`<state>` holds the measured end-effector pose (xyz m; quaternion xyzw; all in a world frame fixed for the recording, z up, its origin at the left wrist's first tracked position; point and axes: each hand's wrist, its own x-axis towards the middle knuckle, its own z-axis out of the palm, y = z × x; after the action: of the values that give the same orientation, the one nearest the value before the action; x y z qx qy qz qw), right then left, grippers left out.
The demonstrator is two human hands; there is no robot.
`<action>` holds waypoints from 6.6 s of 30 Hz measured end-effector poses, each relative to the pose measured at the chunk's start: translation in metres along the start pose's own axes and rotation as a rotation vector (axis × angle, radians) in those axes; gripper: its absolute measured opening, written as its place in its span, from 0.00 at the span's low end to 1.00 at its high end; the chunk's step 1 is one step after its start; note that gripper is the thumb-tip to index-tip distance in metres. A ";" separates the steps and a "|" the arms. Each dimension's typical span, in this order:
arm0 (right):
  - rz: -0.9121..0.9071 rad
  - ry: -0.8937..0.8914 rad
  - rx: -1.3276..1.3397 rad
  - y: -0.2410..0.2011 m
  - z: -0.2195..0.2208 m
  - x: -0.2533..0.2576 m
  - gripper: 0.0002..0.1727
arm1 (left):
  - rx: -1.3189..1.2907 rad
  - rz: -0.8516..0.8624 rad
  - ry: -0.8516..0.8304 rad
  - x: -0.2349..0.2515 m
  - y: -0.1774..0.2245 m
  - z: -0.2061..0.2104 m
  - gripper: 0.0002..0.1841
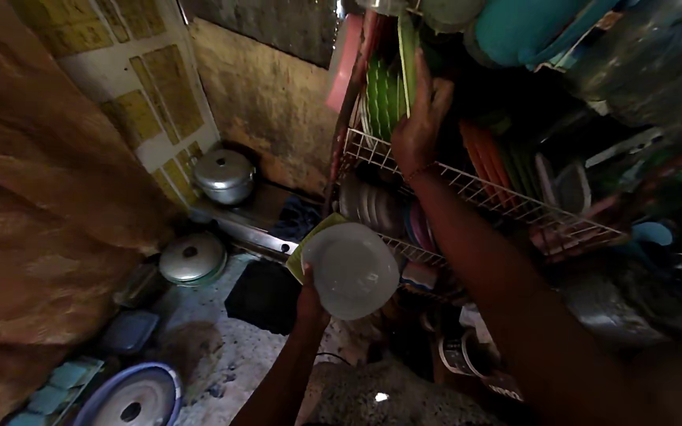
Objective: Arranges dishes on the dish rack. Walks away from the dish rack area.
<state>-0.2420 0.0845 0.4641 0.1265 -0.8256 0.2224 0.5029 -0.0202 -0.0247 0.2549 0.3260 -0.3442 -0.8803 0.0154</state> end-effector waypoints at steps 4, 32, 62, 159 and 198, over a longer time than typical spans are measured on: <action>0.017 -0.117 -0.063 0.011 0.009 0.000 0.45 | -0.002 0.008 -0.046 0.003 -0.005 0.003 0.28; 0.419 -0.727 0.047 0.069 -0.015 -0.011 0.41 | 0.023 -0.029 -0.041 0.005 -0.012 -0.008 0.28; 0.447 -1.006 -0.478 0.045 -0.040 0.031 0.41 | 0.001 -0.069 0.058 -0.004 -0.001 -0.029 0.29; 0.329 -1.081 -0.453 0.067 -0.046 0.041 0.45 | 0.019 -0.051 0.125 -0.049 0.039 -0.052 0.27; -0.099 -1.056 -0.576 0.124 -0.019 0.100 0.33 | -0.005 -0.097 0.188 -0.041 -0.027 -0.002 0.27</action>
<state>-0.3271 0.2032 0.5311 0.1168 -0.9838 -0.1269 0.0486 0.0182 0.0056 0.2601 0.4236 -0.3227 -0.8464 0.0057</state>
